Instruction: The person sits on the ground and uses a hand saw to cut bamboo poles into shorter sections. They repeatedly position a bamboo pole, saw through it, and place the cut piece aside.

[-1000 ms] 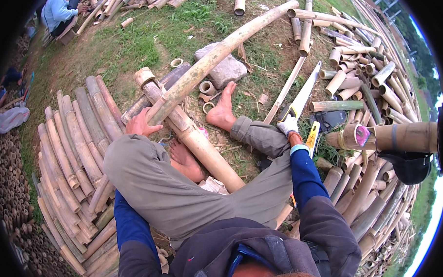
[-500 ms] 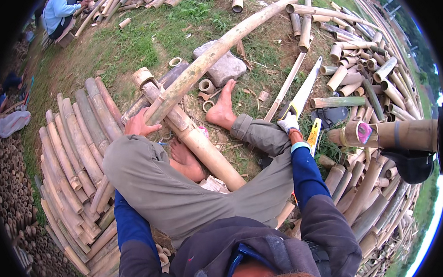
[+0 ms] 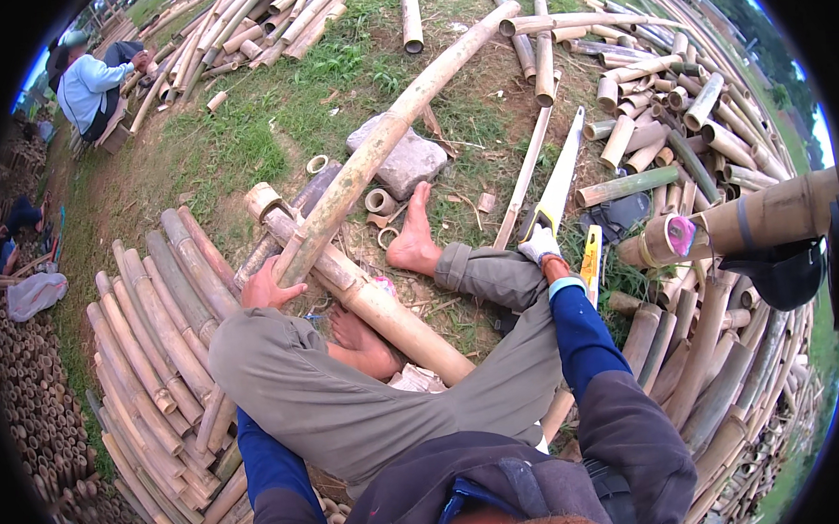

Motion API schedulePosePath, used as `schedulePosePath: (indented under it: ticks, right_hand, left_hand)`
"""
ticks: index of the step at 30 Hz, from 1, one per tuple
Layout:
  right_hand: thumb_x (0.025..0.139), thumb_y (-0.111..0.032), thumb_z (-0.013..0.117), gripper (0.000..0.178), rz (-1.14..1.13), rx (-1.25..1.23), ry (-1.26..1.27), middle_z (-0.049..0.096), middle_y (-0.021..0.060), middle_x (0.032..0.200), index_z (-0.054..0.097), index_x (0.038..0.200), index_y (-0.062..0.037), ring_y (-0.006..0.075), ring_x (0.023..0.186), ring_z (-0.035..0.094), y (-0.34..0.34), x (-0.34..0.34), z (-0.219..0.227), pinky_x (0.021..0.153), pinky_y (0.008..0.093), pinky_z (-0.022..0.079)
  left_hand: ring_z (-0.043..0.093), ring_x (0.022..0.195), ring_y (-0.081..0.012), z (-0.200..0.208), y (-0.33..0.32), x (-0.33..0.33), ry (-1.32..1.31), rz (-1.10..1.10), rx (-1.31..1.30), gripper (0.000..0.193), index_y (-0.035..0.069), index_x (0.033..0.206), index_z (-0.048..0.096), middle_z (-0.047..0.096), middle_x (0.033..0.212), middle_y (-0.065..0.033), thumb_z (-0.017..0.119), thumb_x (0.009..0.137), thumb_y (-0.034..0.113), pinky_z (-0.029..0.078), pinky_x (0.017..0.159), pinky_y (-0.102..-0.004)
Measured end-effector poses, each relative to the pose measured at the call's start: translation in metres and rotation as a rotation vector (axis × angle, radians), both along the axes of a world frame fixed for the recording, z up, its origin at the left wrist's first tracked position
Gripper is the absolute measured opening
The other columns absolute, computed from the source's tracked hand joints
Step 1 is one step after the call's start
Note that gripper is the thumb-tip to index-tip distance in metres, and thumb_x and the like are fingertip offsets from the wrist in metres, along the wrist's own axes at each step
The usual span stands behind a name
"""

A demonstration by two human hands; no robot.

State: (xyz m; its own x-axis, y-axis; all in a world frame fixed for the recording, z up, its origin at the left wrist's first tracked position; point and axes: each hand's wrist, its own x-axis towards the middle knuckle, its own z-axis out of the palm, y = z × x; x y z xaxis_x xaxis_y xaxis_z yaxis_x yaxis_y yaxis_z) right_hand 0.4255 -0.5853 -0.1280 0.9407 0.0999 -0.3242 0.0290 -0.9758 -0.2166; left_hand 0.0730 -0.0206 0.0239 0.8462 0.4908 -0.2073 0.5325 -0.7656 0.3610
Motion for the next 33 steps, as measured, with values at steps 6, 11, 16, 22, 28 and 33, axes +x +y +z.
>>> schedulePosePath:
  ticks: [6, 11, 16, 22, 28, 33]
  right_hand:
    - [0.083, -0.04, 0.076, 0.073, -0.012, 0.013, 0.008, 0.06, 0.0346, 0.143, 0.056, 0.143, -0.0036, 0.0493, 0.131, 0.063, 0.001, -0.005, 0.001, 0.114, 0.0483, 0.052]
    - [0.083, -0.041, 0.076, 0.075, -0.009, 0.032, 0.011, 0.059, 0.0347, 0.145, 0.056, 0.145, -0.0037, 0.0492, 0.133, 0.062, 0.005, -0.005, 0.004, 0.114, 0.0487, 0.051]
    - [0.083, -0.041, 0.075, 0.077, 0.0, 0.025, 0.022, 0.058, 0.0347, 0.147, 0.055, 0.147, -0.0042, 0.0485, 0.135, 0.061, 0.008, -0.004, 0.004, 0.115, 0.048, 0.051]
    - [0.083, -0.044, 0.075, 0.079, 0.008, -0.001, 0.052, 0.056, 0.0333, 0.15, 0.056, 0.149, -0.0041, 0.0477, 0.136, 0.06, -0.001, -0.001, -0.001, 0.116, 0.0481, 0.051]
    - [0.084, -0.044, 0.073, 0.076, 0.049, 0.017, 0.04, 0.058, 0.0328, 0.149, 0.06, 0.151, -0.0115, 0.0466, 0.135, 0.062, 0.008, 0.002, -0.01, 0.115, 0.0492, 0.051]
    - [0.084, -0.041, 0.074, 0.072, 0.104, 0.024, -0.012, 0.065, 0.0325, 0.142, 0.065, 0.147, -0.0066, 0.046, 0.133, 0.063, -0.009, 0.007, -0.018, 0.115, 0.048, 0.051]
  left_hand:
    - [0.074, 0.117, -0.0393, -0.003, 0.003, -0.002, 0.0, 0.005, 0.022, 0.099, 0.02, 0.151, 0.058, 0.077, 0.127, -0.0174, 0.094, 0.07, 0.063, 0.057, 0.099, -0.0503]
    - [0.073, 0.119, -0.039, -0.008, 0.007, -0.004, 0.01, 0.017, 0.037, 0.102, 0.02, 0.153, 0.056, 0.077, 0.128, -0.0172, 0.093, 0.07, 0.065, 0.057, 0.1, -0.0502]
    - [0.073, 0.119, -0.0386, -0.004, 0.007, -0.005, 0.02, 0.019, 0.027, 0.102, 0.019, 0.153, 0.057, 0.077, 0.129, -0.0167, 0.093, 0.07, 0.065, 0.057, 0.101, -0.0494]
    - [0.073, 0.12, -0.038, -0.002, 0.0, 0.0, 0.007, 0.011, 0.01, 0.101, 0.02, 0.153, 0.057, 0.077, 0.13, -0.0157, 0.093, 0.069, 0.065, 0.057, 0.101, -0.0488]
    - [0.073, 0.12, -0.0376, -0.003, 0.008, -0.008, 0.035, 0.037, 0.017, 0.1, 0.021, 0.151, 0.059, 0.077, 0.129, -0.0159, 0.092, 0.068, 0.067, 0.057, 0.101, -0.0488]
    - [0.071, 0.123, -0.0369, -0.002, 0.008, -0.003, 0.003, 0.007, -0.087, 0.099, 0.019, 0.151, 0.059, 0.076, 0.131, -0.0164, 0.093, 0.069, 0.064, 0.055, 0.105, -0.0479]
